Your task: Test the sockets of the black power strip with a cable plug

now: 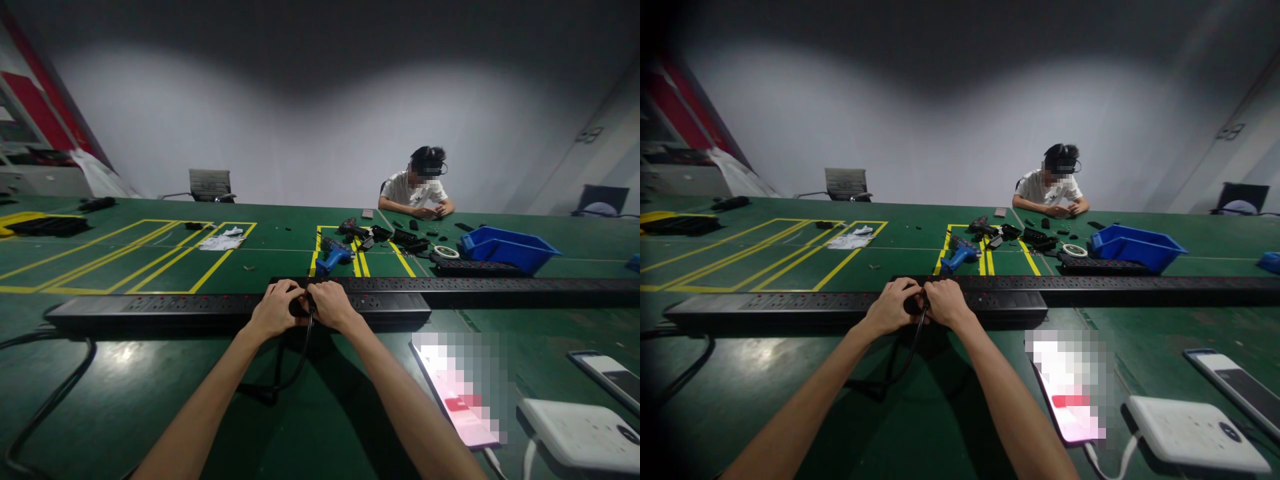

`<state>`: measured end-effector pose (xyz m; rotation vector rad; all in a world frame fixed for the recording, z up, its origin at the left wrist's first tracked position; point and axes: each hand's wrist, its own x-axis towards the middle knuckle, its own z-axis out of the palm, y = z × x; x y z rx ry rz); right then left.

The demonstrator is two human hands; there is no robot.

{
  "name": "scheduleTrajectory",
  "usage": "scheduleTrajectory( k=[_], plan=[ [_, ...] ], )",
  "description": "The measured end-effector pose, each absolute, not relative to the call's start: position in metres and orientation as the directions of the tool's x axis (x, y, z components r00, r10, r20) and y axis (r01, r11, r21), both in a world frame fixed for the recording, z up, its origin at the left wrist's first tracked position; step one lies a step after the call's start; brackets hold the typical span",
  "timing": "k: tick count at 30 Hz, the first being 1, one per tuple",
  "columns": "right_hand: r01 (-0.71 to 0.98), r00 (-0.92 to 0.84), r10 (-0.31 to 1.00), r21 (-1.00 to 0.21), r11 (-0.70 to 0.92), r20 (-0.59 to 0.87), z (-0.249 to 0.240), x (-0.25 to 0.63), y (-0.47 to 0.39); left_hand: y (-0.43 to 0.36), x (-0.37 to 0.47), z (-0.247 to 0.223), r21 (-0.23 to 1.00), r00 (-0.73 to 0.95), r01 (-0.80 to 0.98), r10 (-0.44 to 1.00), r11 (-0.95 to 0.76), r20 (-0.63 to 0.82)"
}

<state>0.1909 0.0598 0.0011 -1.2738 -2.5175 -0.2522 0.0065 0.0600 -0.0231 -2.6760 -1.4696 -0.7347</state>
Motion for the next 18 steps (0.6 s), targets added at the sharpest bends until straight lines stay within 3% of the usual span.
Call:
scheduleTrajectory(
  k=[18],
  plan=[
    [0.796,-0.561,0.746,-0.012,0.605,0.36,-0.0038,0.1924,0.0607,0.0621,0.0053,-0.0253,0.238,0.445,0.795,0.804,-0.557,0.395]
  ],
)
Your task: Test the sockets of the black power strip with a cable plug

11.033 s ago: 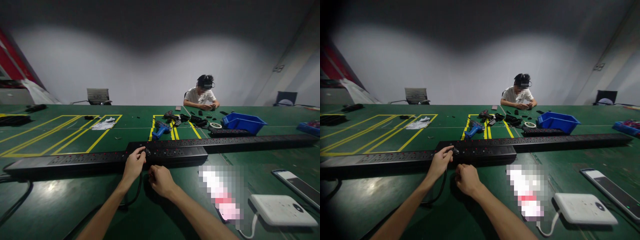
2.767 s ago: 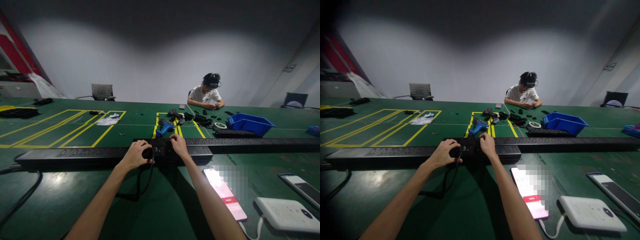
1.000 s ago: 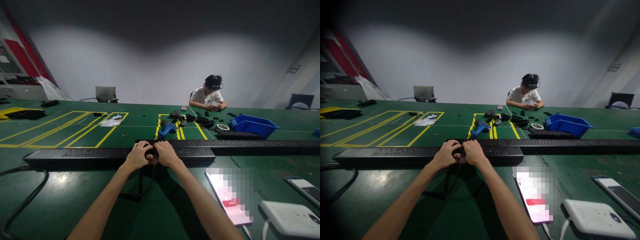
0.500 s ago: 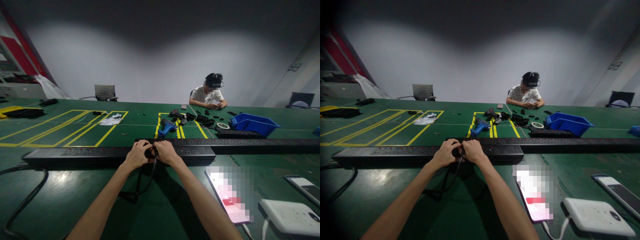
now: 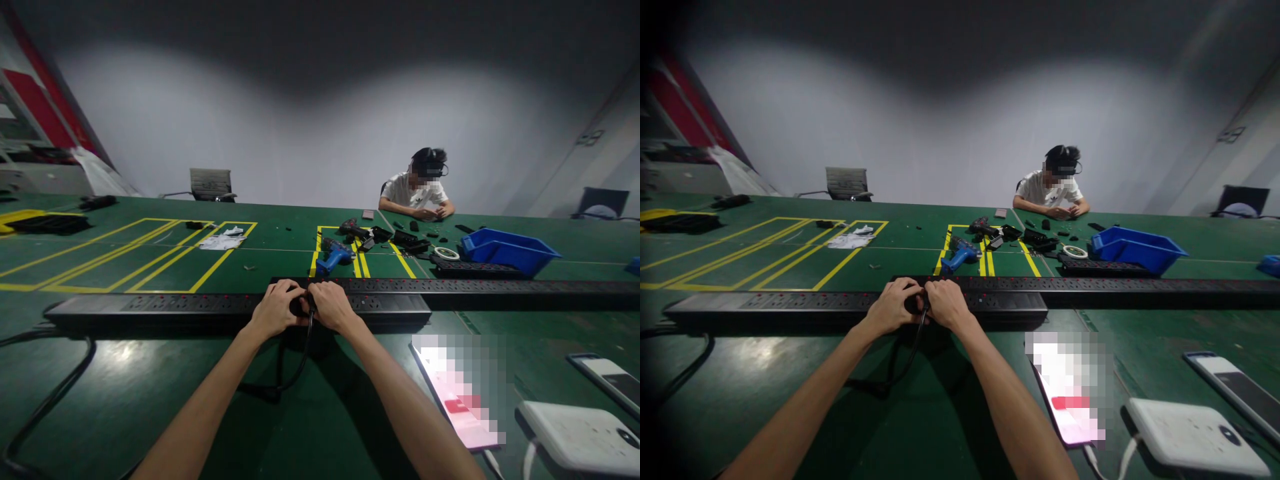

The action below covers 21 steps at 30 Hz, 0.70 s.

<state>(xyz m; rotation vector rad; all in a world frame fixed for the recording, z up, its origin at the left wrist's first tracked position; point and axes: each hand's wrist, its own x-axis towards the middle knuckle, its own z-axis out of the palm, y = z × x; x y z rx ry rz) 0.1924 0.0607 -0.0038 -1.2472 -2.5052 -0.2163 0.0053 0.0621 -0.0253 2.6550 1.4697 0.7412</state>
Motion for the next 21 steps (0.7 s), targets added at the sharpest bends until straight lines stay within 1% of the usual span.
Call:
scheduleTrajectory(
  k=[6,12,15,18,21],
  plan=[
    [0.805,-0.533,0.764,-0.058,0.59,0.363,-0.003,0.194,0.062,0.063,0.005,-0.027,0.246,0.436,0.797,0.808,-0.551,0.397],
    [0.785,-0.571,0.712,0.018,0.619,0.409,-0.006,0.194,0.061,0.063,0.005,-0.026,0.234,0.445,0.797,0.803,-0.557,0.396],
    [0.787,-0.564,0.704,0.02,0.617,0.431,-0.009,0.194,0.061,0.062,0.005,-0.026,0.232,0.449,0.794,0.798,-0.563,0.401],
    [0.781,-0.537,0.699,-0.034,0.623,0.472,-0.012,0.195,0.062,0.062,0.005,-0.026,0.232,0.448,0.793,0.797,-0.563,0.405],
    [0.78,-0.401,0.712,-0.191,0.595,0.577,-0.015,0.197,0.063,0.061,0.005,-0.026,0.239,0.445,0.792,0.798,-0.563,0.406]
  ],
)
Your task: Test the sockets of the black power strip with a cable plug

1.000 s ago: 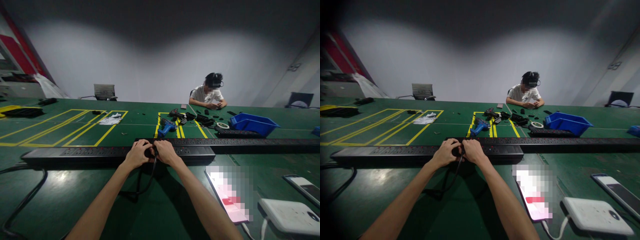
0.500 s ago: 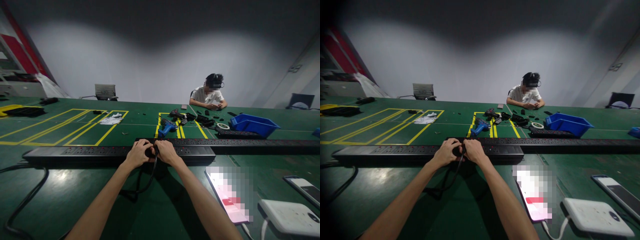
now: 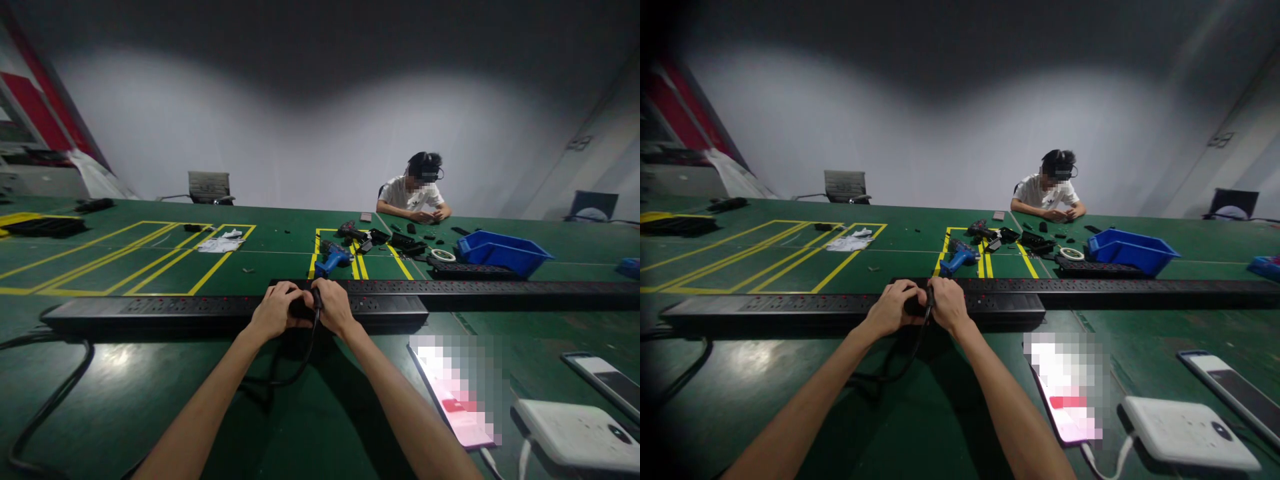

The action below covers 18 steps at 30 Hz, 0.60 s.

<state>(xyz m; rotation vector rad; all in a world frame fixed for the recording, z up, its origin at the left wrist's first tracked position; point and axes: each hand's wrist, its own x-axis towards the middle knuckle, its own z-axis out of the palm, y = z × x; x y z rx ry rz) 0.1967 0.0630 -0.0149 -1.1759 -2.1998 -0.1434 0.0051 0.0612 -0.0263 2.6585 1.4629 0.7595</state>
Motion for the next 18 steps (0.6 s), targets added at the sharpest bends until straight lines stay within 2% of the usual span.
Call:
scheduleTrajectory(
  k=[3,8,15,18],
  plan=[
    [0.742,-0.305,0.694,-0.293,0.602,0.653,-0.021,0.199,0.058,0.061,0.006,-0.025,0.244,0.438,0.794,0.803,-0.556,0.404],
    [0.721,-0.385,0.681,-0.258,0.643,0.623,-0.032,0.206,0.035,0.059,0.006,-0.023,0.249,0.445,0.788,0.8,-0.563,0.402],
    [0.753,-0.449,0.795,-0.307,0.582,0.407,-0.024,0.217,-0.004,0.057,0.006,-0.024,0.21,0.451,0.8,0.793,-0.563,0.409],
    [0.778,-0.477,0.823,-0.288,0.558,0.307,-0.025,0.217,-0.012,0.055,0.001,-0.023,0.184,0.434,0.822,0.802,-0.539,0.41]
  ],
)
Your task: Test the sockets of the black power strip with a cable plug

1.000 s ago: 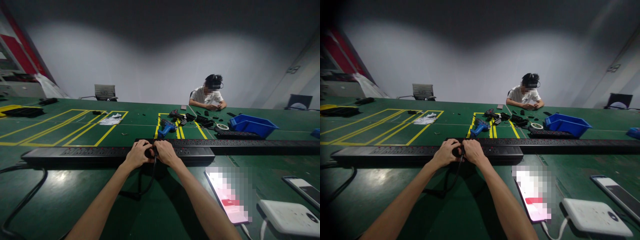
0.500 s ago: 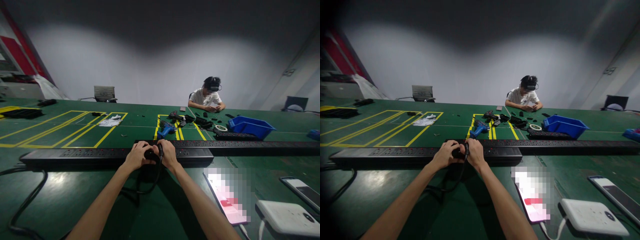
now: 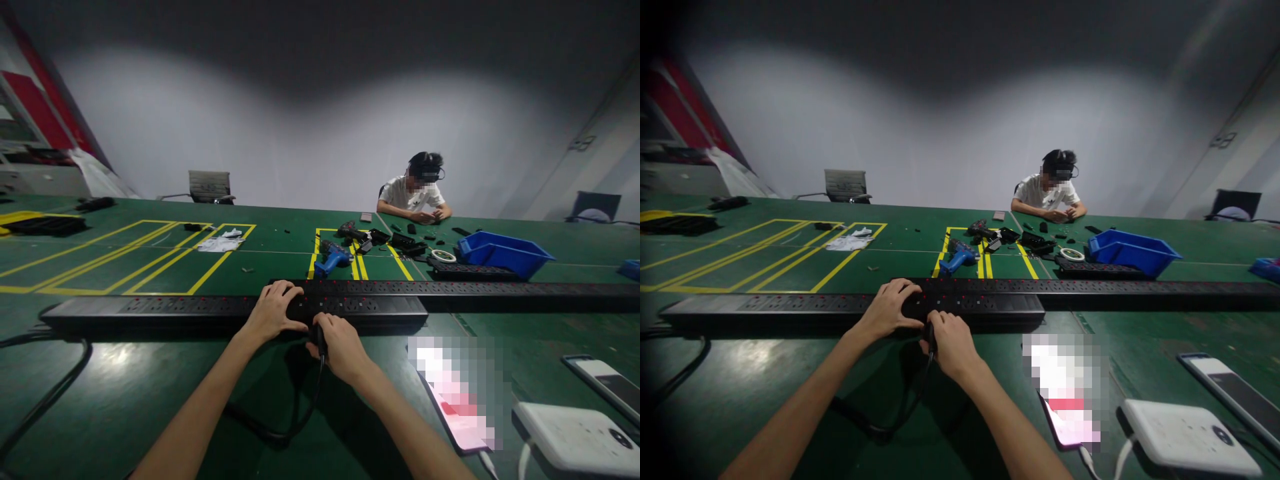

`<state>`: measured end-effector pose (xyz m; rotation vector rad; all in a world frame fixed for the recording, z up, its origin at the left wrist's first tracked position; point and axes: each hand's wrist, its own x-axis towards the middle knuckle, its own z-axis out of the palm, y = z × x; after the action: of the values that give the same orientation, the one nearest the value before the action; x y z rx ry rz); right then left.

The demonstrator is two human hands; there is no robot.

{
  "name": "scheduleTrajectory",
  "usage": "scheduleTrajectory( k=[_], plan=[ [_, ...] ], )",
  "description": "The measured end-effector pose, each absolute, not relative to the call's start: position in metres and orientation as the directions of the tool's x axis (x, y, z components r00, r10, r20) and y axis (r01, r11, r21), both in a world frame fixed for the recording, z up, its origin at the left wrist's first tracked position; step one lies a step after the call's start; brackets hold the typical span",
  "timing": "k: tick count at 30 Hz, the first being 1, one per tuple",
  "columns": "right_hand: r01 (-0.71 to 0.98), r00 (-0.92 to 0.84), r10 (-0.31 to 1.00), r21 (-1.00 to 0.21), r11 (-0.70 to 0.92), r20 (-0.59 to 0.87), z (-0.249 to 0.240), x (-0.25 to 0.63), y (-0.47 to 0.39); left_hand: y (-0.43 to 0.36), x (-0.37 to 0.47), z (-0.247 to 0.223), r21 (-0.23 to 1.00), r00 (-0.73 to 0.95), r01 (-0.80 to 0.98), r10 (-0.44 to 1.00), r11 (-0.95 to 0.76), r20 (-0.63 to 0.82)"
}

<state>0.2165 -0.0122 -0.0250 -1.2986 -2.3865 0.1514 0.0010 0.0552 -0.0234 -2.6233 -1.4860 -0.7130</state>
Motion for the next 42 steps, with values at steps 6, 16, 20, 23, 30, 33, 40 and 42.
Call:
scheduleTrajectory(
  k=[6,16,20,23,30,33,40,42],
  plan=[
    [0.781,-0.518,0.815,-0.244,0.575,0.261,-0.034,0.212,-0.016,0.056,-0.026,-0.023,0.187,0.322,0.899,0.886,-0.397,0.333],
    [0.775,-0.485,0.834,-0.311,0.55,0.264,-0.039,0.21,-0.018,0.056,-0.054,-0.014,0.252,0.276,0.913,0.941,-0.32,0.194],
    [0.776,-0.485,0.838,-0.319,0.544,0.25,-0.039,0.21,-0.018,0.059,-0.074,-0.012,0.276,0.263,0.917,0.957,-0.287,0.12],
    [0.782,-0.48,0.846,-0.323,0.533,0.234,-0.038,0.21,-0.018,0.063,-0.088,-0.014,0.276,0.212,0.935,0.974,-0.225,0.075],
    [0.784,-0.477,0.851,-0.33,0.526,0.222,-0.038,0.209,-0.019,0.062,-0.08,-0.02,0.207,0.217,0.948,0.968,-0.24,0.128],
    [0.782,-0.476,0.85,-0.333,0.527,0.227,-0.038,0.209,-0.019,0.058,-0.068,-0.02,0.216,0.23,0.942,0.963,-0.257,0.143],
    [0.783,-0.478,0.849,-0.328,0.529,0.225,-0.037,0.208,-0.019,0.058,-0.054,-0.025,0.138,0.219,0.96,0.959,-0.245,0.179],
    [0.784,-0.479,0.849,-0.327,0.527,0.223,-0.038,0.208,-0.019,0.06,-0.054,-0.024,0.126,0.208,0.965,0.964,-0.23,0.167]
  ],
)
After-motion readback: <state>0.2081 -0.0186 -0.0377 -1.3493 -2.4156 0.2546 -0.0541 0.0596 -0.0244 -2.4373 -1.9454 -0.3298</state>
